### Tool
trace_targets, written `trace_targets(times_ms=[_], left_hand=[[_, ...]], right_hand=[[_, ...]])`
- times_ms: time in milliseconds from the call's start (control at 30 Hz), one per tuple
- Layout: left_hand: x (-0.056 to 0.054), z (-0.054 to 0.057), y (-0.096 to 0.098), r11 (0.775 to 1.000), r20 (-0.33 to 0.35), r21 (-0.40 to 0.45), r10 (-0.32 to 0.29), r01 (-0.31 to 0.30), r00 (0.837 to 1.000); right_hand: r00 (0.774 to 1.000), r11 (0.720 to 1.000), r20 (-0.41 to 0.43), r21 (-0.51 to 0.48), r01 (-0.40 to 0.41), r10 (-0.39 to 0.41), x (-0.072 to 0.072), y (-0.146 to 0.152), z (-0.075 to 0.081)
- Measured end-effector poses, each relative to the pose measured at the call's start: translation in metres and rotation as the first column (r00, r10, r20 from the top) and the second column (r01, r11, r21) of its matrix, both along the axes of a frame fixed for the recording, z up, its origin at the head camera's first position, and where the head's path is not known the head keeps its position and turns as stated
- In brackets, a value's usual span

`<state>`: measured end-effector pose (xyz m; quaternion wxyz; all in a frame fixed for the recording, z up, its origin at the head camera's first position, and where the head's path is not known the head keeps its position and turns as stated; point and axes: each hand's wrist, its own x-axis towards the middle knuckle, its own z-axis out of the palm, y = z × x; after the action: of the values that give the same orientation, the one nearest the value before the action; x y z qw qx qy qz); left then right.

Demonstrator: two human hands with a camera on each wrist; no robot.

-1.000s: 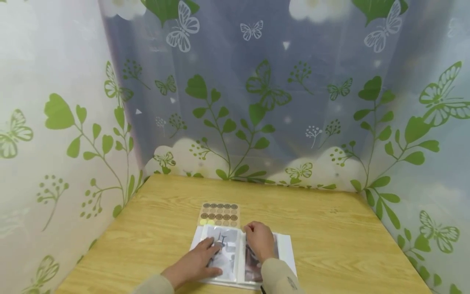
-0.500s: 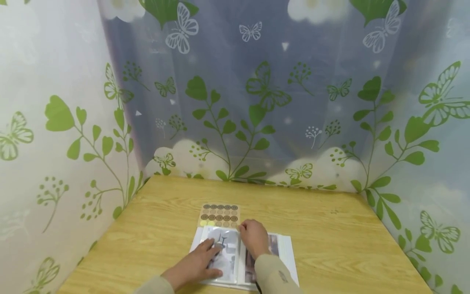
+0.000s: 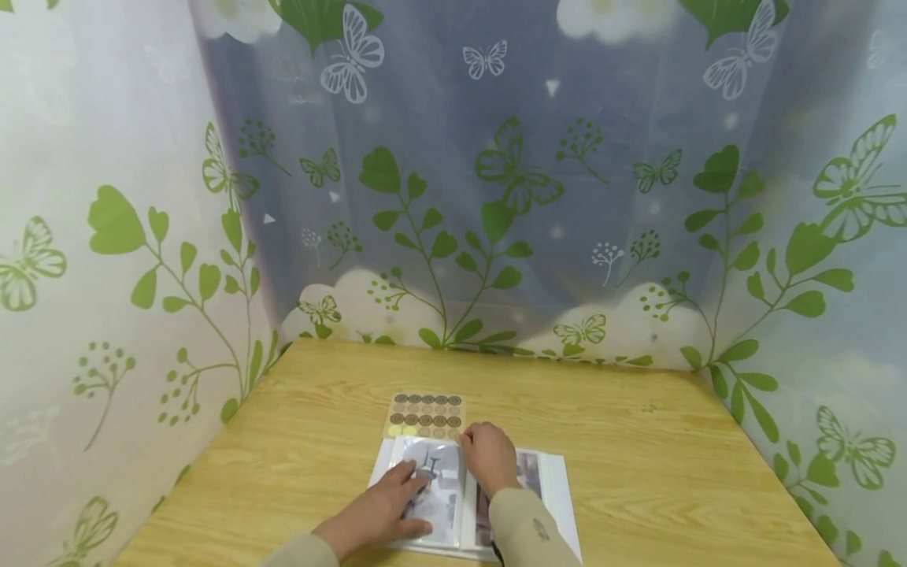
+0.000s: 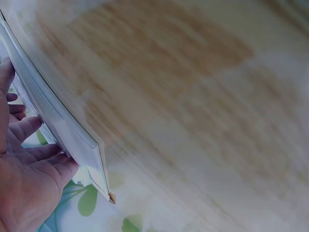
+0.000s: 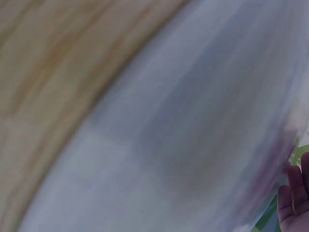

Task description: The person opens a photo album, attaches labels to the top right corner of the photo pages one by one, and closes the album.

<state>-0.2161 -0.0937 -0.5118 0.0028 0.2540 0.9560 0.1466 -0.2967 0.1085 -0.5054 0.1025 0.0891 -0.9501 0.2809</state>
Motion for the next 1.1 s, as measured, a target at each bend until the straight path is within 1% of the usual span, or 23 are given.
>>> trace_targets(times_ms=[133,300,467,700,833,1000,1100], left_hand=[[0.0,0.0,0.0,1.0,0.002,-0.004,0.003,-0.003,1.0],[0.001,0.0,0.001,1.0,-0.013,-0.015,0.0,0.0,1.0],[0.003,0.005,0.001,1.0,-0.006,-0.01,-0.004,0.004,1.0],[0.006,0.009,0.001,1.0,0.005,-0.016,-0.001,0.001,1.0],[0.006,0.009,0.002,1.0,0.002,-0.024,0.0,0.0,1.0],[0.005,0.008,0.002,1.0,-0.008,-0.029,-0.004,0.004,1.0],[0.004,0.008,0.001,1.0,-0.02,-0.026,-0.01,0.01,1.0]], right_hand=[[1.0,0.999,-0.011,0.042,-0.022,0.022,0.0,-0.002,-0.001],[0.998,0.994,-0.032,0.095,-0.057,0.06,0.004,-0.006,-0.003],[0.991,0.982,-0.054,0.155,-0.11,0.119,0.008,-0.01,-0.003],[0.984,0.964,-0.089,0.232,-0.128,0.152,0.013,-0.012,-0.005],[0.977,0.946,-0.114,0.291,-0.143,0.183,0.019,-0.013,-0.005],[0.951,0.911,-0.176,0.374,-0.174,0.254,0.028,-0.012,-0.006],[0.941,0.899,-0.197,0.401,-0.178,0.274,0.033,-0.01,-0.006]])
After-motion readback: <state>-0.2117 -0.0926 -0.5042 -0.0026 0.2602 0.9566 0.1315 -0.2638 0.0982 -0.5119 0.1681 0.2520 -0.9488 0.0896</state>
